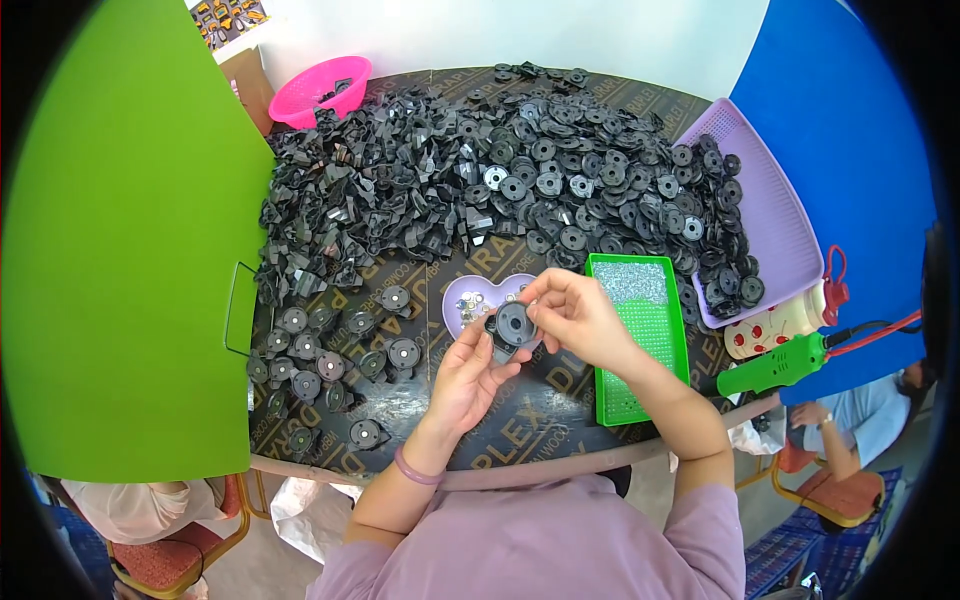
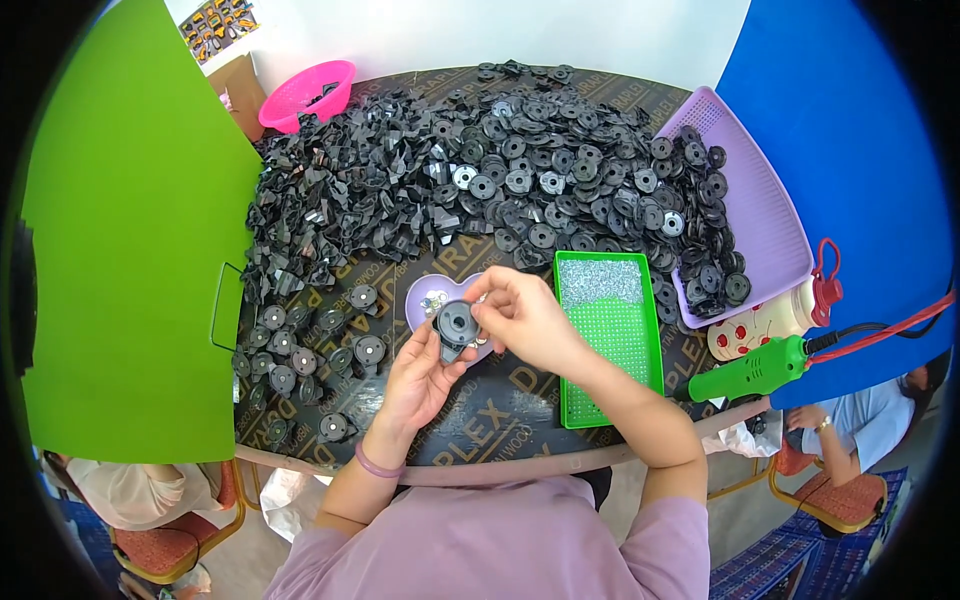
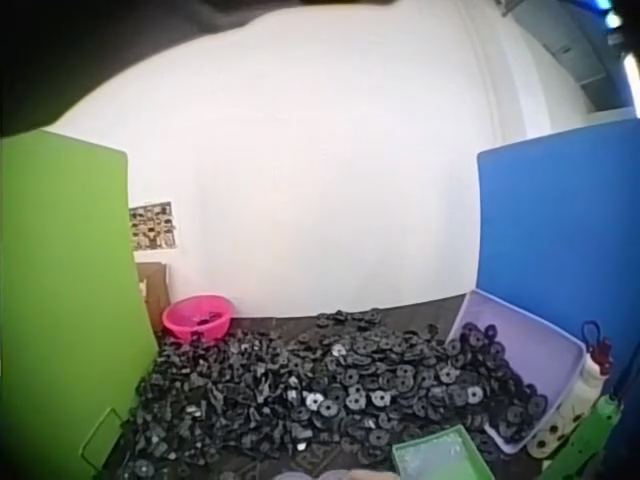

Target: Assembling small plastic components with metal fasteners by hand at a factory workbench.

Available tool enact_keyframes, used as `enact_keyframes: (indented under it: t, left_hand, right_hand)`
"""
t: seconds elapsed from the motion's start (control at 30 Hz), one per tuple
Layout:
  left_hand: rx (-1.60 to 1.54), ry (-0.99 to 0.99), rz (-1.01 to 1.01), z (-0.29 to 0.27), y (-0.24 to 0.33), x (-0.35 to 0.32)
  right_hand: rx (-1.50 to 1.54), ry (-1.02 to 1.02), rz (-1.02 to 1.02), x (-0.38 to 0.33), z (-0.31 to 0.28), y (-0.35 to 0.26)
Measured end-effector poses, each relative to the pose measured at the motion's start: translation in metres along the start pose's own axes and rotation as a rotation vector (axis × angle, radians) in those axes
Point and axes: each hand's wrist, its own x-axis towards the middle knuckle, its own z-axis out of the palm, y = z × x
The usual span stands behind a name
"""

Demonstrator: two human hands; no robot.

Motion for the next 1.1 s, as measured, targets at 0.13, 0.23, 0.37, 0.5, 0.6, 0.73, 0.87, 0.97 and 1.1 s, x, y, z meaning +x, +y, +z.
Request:
enact_keyframes:
  t: [0.13,0.23,0.37,0.5,0.6,0.73,0.87,0.97,1.1]
  left_hand:
    - [0.025,-0.053,0.006,-0.002,-0.002,0.000]
    - [0.071,-0.036,0.004,0.001,-0.004,-0.002]
    - [0.079,-0.011,0.023,0.001,-0.003,-0.002]
    - [0.109,0.049,0.051,0.005,-0.005,-0.003]
    - [0.115,0.059,0.071,0.007,-0.004,-0.003]
    - [0.125,0.071,0.086,0.007,-0.004,-0.003]
    - [0.128,0.045,0.068,0.007,-0.003,-0.004]
    - [0.125,0.049,0.066,0.005,-0.005,-0.004]
    - [0.118,0.057,0.078,0.006,-0.006,-0.003]
  right_hand:
    - [-0.327,0.150,-0.178,-0.006,0.019,0.007]
    - [-0.537,0.217,-0.286,-0.006,0.023,0.009]
    - [-0.519,0.231,-0.325,-0.005,0.022,0.017]
    - [-0.659,0.275,-0.372,-0.007,0.027,0.014]
    - [-0.618,0.282,-0.337,-0.008,0.030,0.012]
    - [-0.576,0.256,-0.324,-0.007,0.027,0.012]
    - [-0.514,0.228,-0.295,-0.007,0.025,0.009]
    - [-0.656,0.252,-0.356,-0.006,0.027,0.015]
    - [-0.672,0.259,-0.349,-0.006,0.032,0.019]
